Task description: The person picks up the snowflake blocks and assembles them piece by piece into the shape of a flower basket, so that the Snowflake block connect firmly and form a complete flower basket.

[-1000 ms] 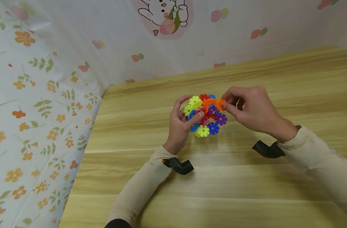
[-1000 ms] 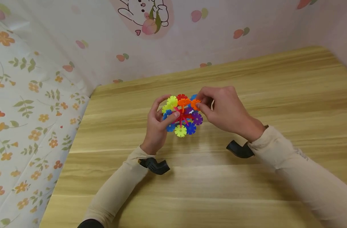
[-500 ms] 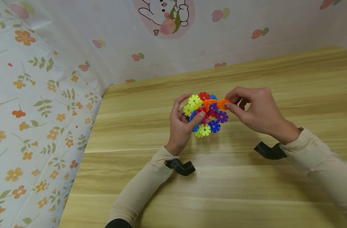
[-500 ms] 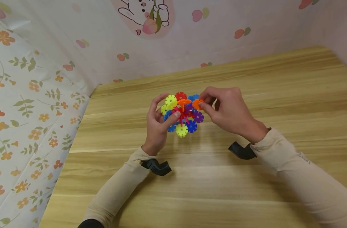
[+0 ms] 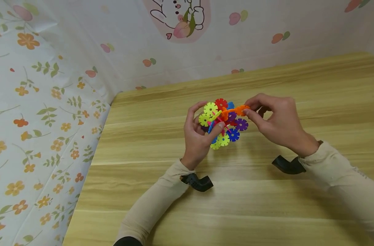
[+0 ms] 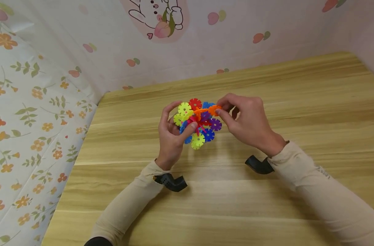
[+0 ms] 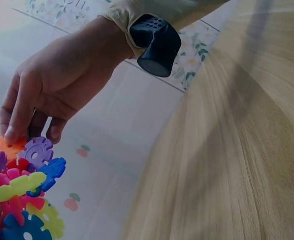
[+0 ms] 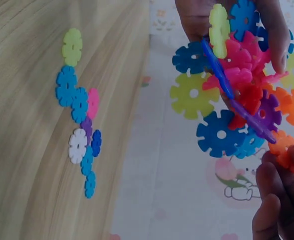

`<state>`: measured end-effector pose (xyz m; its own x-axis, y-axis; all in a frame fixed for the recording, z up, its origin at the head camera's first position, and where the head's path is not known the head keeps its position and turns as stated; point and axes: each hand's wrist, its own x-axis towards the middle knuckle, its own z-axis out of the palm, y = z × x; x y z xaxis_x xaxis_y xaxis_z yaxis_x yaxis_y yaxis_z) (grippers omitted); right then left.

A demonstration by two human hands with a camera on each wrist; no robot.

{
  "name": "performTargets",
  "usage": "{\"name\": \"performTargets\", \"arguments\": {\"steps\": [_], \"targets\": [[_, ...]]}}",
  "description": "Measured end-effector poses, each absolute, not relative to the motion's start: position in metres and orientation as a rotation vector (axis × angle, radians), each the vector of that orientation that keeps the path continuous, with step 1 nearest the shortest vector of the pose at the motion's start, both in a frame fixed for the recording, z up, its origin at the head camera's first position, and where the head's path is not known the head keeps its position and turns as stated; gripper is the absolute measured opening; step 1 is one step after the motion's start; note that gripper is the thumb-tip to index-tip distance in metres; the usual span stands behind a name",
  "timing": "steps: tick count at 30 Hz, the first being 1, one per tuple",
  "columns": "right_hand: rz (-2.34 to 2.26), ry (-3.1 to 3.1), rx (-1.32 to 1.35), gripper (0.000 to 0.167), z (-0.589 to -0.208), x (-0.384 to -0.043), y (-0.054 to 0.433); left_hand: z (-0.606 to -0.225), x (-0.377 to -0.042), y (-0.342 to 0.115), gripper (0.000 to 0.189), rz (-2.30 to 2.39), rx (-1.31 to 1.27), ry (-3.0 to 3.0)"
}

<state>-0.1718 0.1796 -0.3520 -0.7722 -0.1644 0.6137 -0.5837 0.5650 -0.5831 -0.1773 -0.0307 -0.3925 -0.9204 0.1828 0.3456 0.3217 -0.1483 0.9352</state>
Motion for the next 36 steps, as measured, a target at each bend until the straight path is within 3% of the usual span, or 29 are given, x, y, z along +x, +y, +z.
{"name": "performTargets", "arguments": {"steps": [10,20,26,36], "targets": [[1.161,-2.232,0.589,0.011,-0.35,-0.171,0.182,-0.39,-0.176,-0.027,0.066,-2.171,-0.638,-1.95],[0.943,-2.138,0.749,0.017,-0.353,-0.171,0.181,-0.388,-0.177,-0.022,0.066,-2.19,-0.599,-1.946],[0.917,-2.193,0.75,0.013,-0.351,-0.171,0.18,-0.388,-0.178,-0.023,0.064,-2.244,-0.566,-1.95],[0.96,-2.4,0.758,0.012,-0.343,-0.181,0.177,-0.393,-0.18,-0.023,0.053,-2.61,-0.263,-1.895]]}}
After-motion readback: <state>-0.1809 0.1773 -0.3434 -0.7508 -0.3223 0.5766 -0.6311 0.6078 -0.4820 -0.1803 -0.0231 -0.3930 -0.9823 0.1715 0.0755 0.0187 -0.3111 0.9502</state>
